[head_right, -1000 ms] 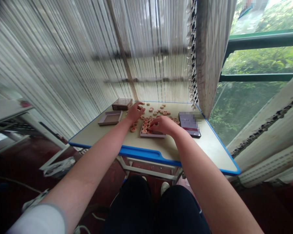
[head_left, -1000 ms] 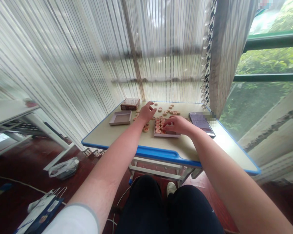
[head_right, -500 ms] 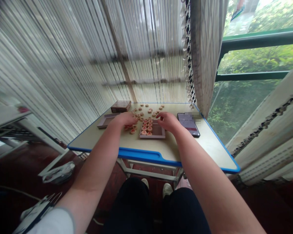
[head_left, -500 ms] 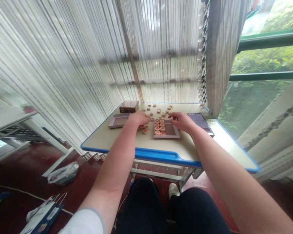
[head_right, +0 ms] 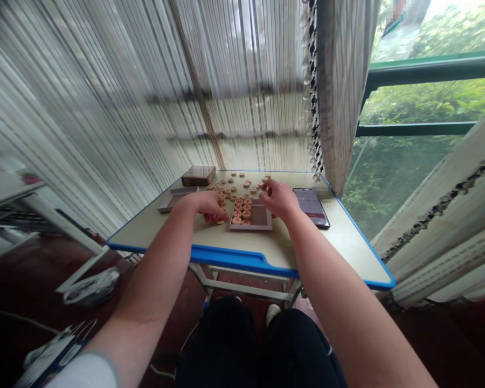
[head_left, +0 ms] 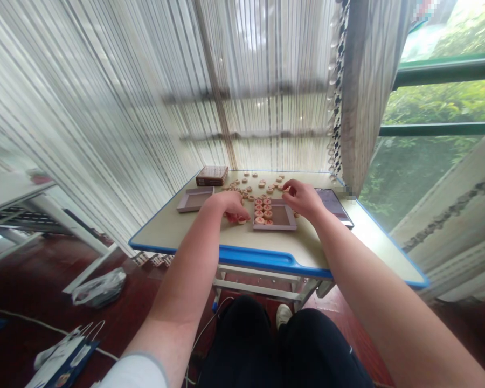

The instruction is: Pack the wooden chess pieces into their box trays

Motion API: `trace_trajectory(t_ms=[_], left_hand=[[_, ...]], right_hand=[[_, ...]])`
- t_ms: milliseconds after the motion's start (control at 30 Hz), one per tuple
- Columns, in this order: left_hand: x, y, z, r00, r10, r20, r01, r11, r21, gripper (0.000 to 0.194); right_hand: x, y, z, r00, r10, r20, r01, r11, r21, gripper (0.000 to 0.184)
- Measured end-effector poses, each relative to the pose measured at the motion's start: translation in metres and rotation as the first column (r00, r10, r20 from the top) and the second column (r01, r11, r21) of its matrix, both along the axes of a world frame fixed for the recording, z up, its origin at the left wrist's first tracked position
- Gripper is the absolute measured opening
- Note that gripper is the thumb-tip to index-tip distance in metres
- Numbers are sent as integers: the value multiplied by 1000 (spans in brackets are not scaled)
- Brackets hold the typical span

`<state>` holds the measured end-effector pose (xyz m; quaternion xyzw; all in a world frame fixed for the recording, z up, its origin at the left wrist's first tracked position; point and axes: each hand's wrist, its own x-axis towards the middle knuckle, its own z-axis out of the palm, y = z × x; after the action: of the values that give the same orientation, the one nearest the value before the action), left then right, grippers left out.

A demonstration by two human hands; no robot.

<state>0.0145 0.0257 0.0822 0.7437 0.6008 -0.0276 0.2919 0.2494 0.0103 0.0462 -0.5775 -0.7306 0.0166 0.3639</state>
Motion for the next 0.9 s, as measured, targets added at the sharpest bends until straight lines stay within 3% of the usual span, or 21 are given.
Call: trace_trajectory(t_ms=[167,267,467,600,700,900], left_hand=[[0,0,4,997,18,72,-19,1000,12,22],[1,4,3,967,86,239,-108,991,77,27],[9,27,-23,737,88,670,-260,952,162,33],[12,39,-35,741,113,662,-387,878,283,43],[14,42,-37,712,74,699,-371,884,285,42],[17,42,-40,562,6,827,-263,949,173,40]], right_hand=[[0,0,1,1000,-24,8,24,999,20,21],[-1,1,1,999,-43,-1,43,999,26,21],[-4,-1,0,997,59,58,-57,998,-38,25],[-4,-2,-2,996,70,63,-67,997,-43,26],[-4,-2,-2,996,64,67,-61,997,-46,26],[-5,-2,-4,992,80,97,-74,995,-67,26]])
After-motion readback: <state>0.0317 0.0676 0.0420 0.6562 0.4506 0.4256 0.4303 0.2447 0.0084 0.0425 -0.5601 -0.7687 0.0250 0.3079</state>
